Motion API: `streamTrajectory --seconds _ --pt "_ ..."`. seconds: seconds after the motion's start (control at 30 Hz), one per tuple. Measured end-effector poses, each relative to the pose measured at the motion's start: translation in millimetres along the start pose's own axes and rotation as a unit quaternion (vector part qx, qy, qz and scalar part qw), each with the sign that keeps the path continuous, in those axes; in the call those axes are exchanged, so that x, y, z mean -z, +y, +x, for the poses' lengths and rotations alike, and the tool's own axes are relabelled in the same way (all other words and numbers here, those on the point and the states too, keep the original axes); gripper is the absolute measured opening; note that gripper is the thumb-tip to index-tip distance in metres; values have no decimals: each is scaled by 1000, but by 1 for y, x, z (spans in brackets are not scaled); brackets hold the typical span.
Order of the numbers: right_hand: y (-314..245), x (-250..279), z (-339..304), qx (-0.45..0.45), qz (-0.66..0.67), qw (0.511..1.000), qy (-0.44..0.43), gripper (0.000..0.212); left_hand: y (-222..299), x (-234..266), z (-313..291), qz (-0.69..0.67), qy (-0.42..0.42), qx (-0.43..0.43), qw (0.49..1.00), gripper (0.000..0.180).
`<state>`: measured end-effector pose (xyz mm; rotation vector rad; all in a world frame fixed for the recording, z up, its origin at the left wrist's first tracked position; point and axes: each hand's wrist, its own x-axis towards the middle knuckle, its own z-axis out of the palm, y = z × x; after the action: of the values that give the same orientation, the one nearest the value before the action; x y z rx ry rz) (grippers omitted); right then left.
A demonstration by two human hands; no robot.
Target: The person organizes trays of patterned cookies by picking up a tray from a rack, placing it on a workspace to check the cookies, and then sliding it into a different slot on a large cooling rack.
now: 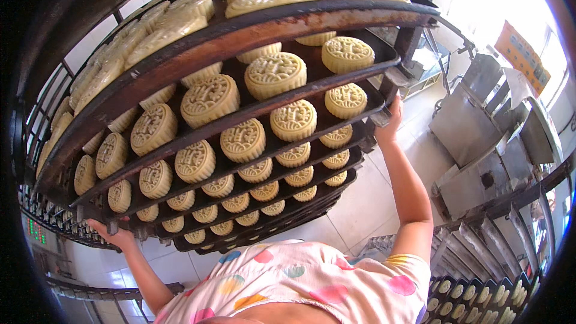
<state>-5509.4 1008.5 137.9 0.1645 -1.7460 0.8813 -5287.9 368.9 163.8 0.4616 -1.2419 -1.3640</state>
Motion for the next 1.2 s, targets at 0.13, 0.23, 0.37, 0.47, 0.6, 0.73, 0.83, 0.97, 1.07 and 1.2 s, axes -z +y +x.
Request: streamTrajectory --seconds 0.13,0.23,0.37,0.47,0.6,0.73,0.83,0.97,1.07,1.2 --pt "-11 0 1 17 2 1000 6 24 10 -6 -6 -13 -9 13 1000 64" --pt "-18 -4 5 -3 35 999 6 27 10 -2 -11 5 -32 -41 999 63" --pt "-9 -4 4 56 14 998 -14 32 3 14 -4 -15 -64 -34 997 63" --pt "5 -6 -6 7 56 997 -54 45 4 24 3 -8 -111 41 993 66" --pt "5 -14 -11 -43 111 989 -93 43 10 26 -9 -32 -54 64 996 70" --pt "-24 -7 2 -104 270 950 -115 39 23 22 -31 -14 54 58 997 70" --pt "-41 9 15 -245 395 862 -204 53 34 16 -46 31 151 156 976 70" --pt "-38 9 25 -257 489 771 -316 63 60 -14 -113 182 214 -103 954 54" --pt "-21 -7 33 -13 539 766 -350 59 98 -72 -204 316 169 -269 894 47" --pt "1 -26 52 152 598 658 -433 37 141 -191 -335 333 135 -345 867 37"
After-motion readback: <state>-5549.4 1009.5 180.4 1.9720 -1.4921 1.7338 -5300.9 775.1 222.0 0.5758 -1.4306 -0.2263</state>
